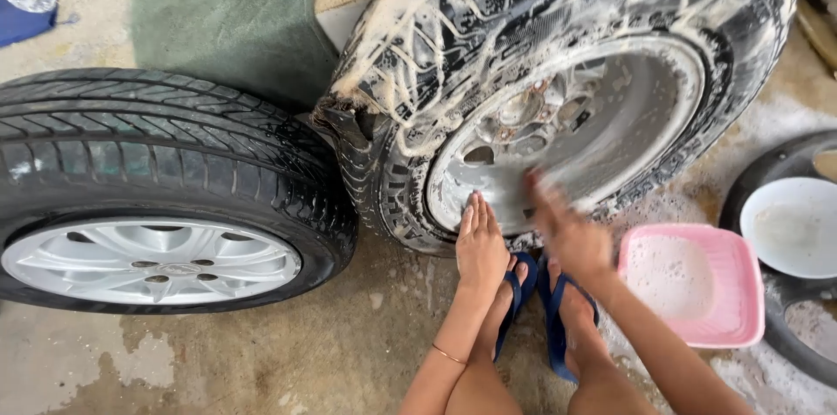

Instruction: The person scrubs a soapy car tire with a sponge, focusing on the rim and tire treads. They repeatedly dip the sponge into a pink basin of soapy water to continue cleaning the tire surface.

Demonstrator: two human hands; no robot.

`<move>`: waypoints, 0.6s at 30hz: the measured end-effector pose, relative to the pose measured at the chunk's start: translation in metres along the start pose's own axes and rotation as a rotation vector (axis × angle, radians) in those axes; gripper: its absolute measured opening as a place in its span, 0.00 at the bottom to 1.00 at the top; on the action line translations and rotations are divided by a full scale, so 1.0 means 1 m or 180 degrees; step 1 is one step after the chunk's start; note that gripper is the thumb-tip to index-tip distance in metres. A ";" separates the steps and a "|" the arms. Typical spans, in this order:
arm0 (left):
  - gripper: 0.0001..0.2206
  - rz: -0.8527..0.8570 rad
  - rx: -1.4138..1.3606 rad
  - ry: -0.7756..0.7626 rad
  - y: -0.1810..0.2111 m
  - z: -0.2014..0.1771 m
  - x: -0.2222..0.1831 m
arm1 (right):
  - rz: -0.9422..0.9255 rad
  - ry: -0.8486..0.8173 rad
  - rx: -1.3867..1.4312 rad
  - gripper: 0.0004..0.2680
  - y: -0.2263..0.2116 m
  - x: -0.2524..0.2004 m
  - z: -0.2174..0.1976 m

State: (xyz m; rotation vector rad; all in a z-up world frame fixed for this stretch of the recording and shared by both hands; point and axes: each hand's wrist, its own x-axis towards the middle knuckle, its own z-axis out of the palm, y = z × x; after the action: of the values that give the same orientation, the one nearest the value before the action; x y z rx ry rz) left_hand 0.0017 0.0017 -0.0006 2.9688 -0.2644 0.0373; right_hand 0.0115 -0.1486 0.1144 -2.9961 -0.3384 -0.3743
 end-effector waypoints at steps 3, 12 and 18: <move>0.27 0.0024 -0.0058 -0.0170 0.001 -0.005 0.002 | -0.0568 0.0322 0.0058 0.17 0.001 -0.020 0.017; 0.33 0.0014 -0.0564 -0.0384 -0.001 -0.025 0.006 | -0.0295 0.0493 -0.0204 0.16 -0.005 -0.012 -0.011; 0.38 0.0029 -0.0759 -0.0154 -0.007 -0.001 0.002 | 0.0165 -0.0882 0.0266 0.20 -0.012 -0.036 0.081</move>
State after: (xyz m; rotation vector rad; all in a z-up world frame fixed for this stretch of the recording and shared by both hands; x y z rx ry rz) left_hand 0.0044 0.0080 -0.0006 2.7341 -0.2682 -0.0611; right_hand -0.0069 -0.1340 0.0275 -2.9668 -0.2898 0.0604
